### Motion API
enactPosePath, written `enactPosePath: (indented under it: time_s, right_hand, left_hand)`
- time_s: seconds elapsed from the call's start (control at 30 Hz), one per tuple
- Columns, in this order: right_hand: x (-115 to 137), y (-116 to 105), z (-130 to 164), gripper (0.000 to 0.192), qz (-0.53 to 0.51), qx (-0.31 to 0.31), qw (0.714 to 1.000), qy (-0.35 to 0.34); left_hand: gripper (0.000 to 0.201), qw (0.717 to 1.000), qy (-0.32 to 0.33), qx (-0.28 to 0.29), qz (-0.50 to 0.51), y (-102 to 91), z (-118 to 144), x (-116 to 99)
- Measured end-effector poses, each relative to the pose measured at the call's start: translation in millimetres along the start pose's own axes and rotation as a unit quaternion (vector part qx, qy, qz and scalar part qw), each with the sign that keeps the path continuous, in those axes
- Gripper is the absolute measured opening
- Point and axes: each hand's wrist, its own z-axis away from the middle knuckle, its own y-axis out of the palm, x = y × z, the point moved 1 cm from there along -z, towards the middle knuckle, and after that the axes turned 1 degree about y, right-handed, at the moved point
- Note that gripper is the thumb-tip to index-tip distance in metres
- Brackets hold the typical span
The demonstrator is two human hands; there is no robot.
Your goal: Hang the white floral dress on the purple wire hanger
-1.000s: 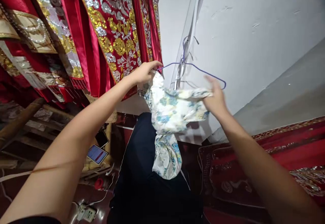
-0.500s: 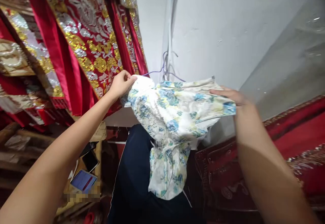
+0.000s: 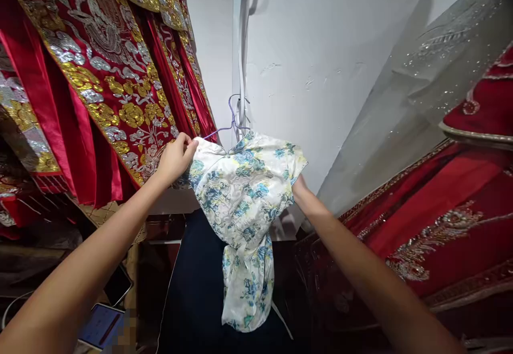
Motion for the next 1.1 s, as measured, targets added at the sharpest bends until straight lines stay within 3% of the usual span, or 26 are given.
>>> enactPosePath:
  time_s: [0.07,0.17,0.23,0.4,0.57,0.67,0.83,0.93,1.0,1.03,1.1]
  right_hand:
    - [6,-13,-16,0.056,-0.082,0.019,0.996,0.027]
    - [30,-28,-34,0.046,-0.246,0.068,0.965,0.066]
    - [53,-29,-40,0.042,-0.293,0.083,0.951,0.058]
    - [104,-8,-31,0.049,-0.265,0.114,0.958,-0.007]
    - [126,4,-10,0.074,-0.238,0.166,0.957,-0.015]
    - [136,9,0,0.076,-0.220,0.187,0.957,-0.009]
    - [151,29,-12,0.057,-0.203,0.109,0.969,-0.084]
    - [155,37,-28,0.058,-0.205,0.099,0.966,-0.119]
    - [153,37,-30,0.062,-0.196,0.168,0.960,-0.111]
    - [150,35,-28,0.066,-0.182,0.239,0.949,-0.094]
    - [137,31,-18,0.072,-0.118,0.415,0.901,-0.039]
  left_hand:
    - [0.031,1.000,-0.015,-0.009,-0.017,2.0,-2,-1]
    - [0.031,1.000,-0.023,-0.005,0.010,9.3,-8,-4]
    - [0.034,0.998,-0.030,0.009,0.054,16.0,-14,-6]
    - [0.027,0.995,-0.046,0.000,0.086,31.9,-27,-9]
    - [0.025,0.998,-0.037,-0.036,0.025,34.3,-30,-6]
    - [0.029,0.999,-0.040,-0.036,0.000,32.4,-30,-3]
    - [0.030,0.999,-0.030,-0.011,-0.005,33.7,-42,-5]
    - [0.028,0.999,-0.039,-0.017,-0.005,34.9,-52,-5]
    - [0.023,0.998,-0.035,-0.033,0.029,35.0,-52,-3]
    - [0.021,0.997,-0.029,-0.046,0.063,34.8,-48,-2]
    - [0.020,0.985,-0.010,-0.086,0.149,33.2,-36,-5]
